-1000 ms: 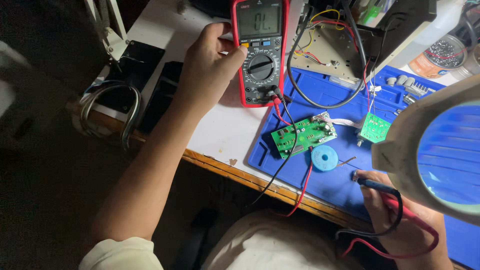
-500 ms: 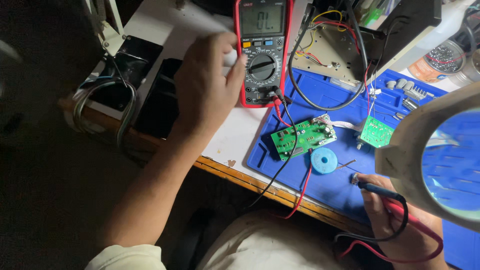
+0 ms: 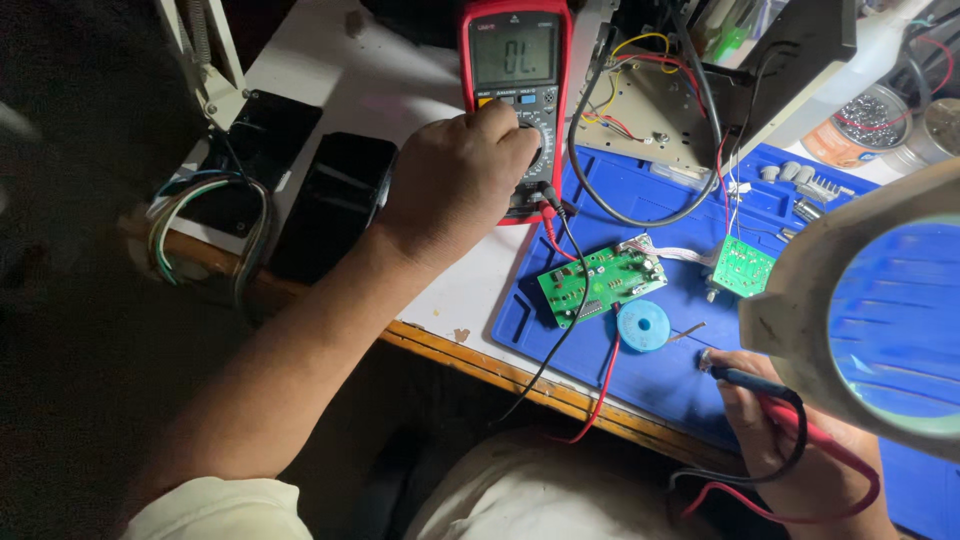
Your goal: The person uses a multimeter to test points on a green circuit board and a small cylindrical component. They then use a soldering iron and solder to attach the component to the board and inspect the connection.
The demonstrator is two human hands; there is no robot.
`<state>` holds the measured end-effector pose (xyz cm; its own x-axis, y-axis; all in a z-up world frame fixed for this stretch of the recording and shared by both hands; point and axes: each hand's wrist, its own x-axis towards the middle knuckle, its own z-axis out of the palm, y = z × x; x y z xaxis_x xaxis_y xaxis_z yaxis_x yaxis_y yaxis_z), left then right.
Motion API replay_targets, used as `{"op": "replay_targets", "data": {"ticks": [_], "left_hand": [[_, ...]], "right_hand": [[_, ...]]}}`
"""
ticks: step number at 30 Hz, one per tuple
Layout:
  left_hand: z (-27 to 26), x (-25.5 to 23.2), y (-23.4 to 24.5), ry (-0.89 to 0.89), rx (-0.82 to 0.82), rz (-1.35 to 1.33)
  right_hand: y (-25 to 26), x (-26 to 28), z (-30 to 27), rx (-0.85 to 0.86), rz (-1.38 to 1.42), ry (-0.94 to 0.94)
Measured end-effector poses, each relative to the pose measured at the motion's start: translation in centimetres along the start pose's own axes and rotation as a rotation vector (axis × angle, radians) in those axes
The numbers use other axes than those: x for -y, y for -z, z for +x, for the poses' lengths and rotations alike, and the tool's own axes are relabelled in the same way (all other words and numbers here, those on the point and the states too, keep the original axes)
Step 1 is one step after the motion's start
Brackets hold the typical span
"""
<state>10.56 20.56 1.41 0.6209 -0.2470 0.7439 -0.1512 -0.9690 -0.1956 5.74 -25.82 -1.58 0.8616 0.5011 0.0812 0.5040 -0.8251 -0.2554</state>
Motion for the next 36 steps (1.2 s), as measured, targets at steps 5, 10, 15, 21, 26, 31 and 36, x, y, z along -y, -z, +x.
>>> {"op": "replay_targets", "data": {"ticks": [5, 10, 15, 21, 26, 31, 36], "left_hand": [[0.1, 0.4, -0.1, -0.063, -0.062, 0.017], [0.0, 0.1, 0.4, -0.032, -0.080, -0.025], [0.2, -0.5, 2.2, -0.014, -0.028, 0.020], [-0.1, -3.0, 4.9, 0.017, -0.104, -0.182], [-1.2, -5.3, 5.8, 0.075, -0.025, -0.325], [-1.8, -9.2, 7.7, 0.067, -0.068, -0.509], [-2.7, -10.2, 7.4, 0.110, -0.033, -0.493]], "right_hand": [[0.2, 0.7, 0.1, -0.064, 0.052, 0.054], [0.3, 1.1, 0.0, -0.091, 0.123, 0.063], [0.5, 1.2, -0.2, -0.052, 0.057, -0.026], [0.5, 1.3, 0.0, -0.083, 0.104, 0.031], [0.9, 2.0, -0.4, -0.078, 0.191, -0.007], [0.9, 2.4, -0.6, -0.092, 0.225, -0.067], [1.3, 2.9, -0.7, -0.095, 0.228, -0.032]]}}
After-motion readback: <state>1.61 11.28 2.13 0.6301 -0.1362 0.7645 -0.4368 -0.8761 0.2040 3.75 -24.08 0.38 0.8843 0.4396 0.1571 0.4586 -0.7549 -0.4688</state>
